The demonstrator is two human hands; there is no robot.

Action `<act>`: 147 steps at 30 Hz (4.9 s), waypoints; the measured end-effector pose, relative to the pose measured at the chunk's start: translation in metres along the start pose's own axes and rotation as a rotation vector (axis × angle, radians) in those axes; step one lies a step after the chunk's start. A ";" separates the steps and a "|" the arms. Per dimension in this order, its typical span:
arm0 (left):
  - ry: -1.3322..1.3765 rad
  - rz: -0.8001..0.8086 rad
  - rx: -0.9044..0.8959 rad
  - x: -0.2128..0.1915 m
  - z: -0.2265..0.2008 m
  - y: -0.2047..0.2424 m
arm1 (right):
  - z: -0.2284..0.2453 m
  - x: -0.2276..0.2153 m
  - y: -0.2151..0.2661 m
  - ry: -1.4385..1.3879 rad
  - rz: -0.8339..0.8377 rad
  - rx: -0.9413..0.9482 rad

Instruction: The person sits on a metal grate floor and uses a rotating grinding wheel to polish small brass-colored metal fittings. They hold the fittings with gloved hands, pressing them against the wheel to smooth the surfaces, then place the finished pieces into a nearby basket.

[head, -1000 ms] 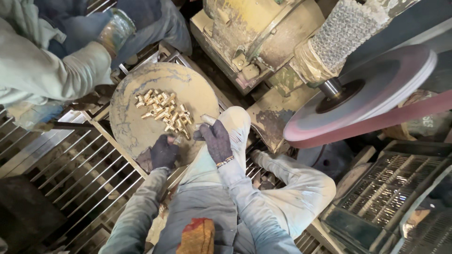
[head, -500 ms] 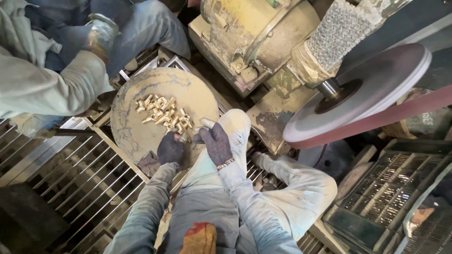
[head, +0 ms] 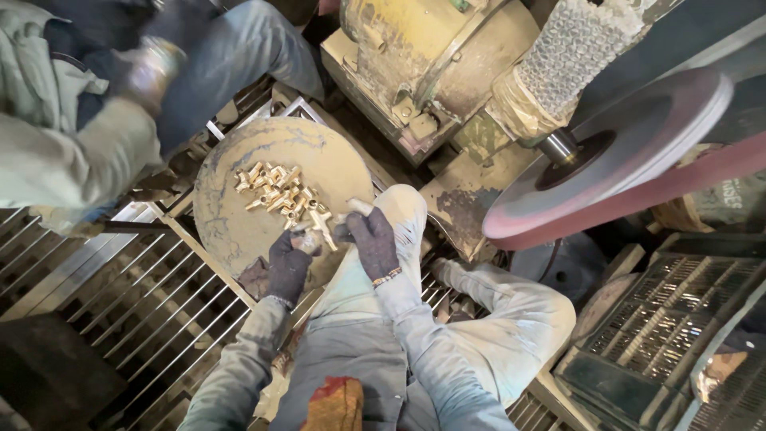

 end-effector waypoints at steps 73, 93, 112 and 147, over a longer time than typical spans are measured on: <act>-0.029 -0.174 1.158 0.076 -0.272 0.041 | 0.042 -0.109 0.062 0.068 -0.141 0.022; -0.313 0.384 0.193 0.133 -0.076 0.102 | 0.080 -0.105 0.075 0.552 -0.380 -0.426; 0.129 0.479 0.129 0.133 -0.074 0.117 | 0.105 -0.100 0.106 0.881 -0.525 -1.052; -0.090 0.442 0.478 0.130 -0.120 0.117 | 0.108 -0.092 0.122 0.585 -0.380 -0.733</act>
Point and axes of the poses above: each hand's wrist, its own y-axis away from the middle knuckle, its own x-axis out of the palm, z = x × y, the point moved 5 cm from there along -y, towards the middle knuckle, and after that the axes turned 12 degrees about -z, right-handed, at the moved point
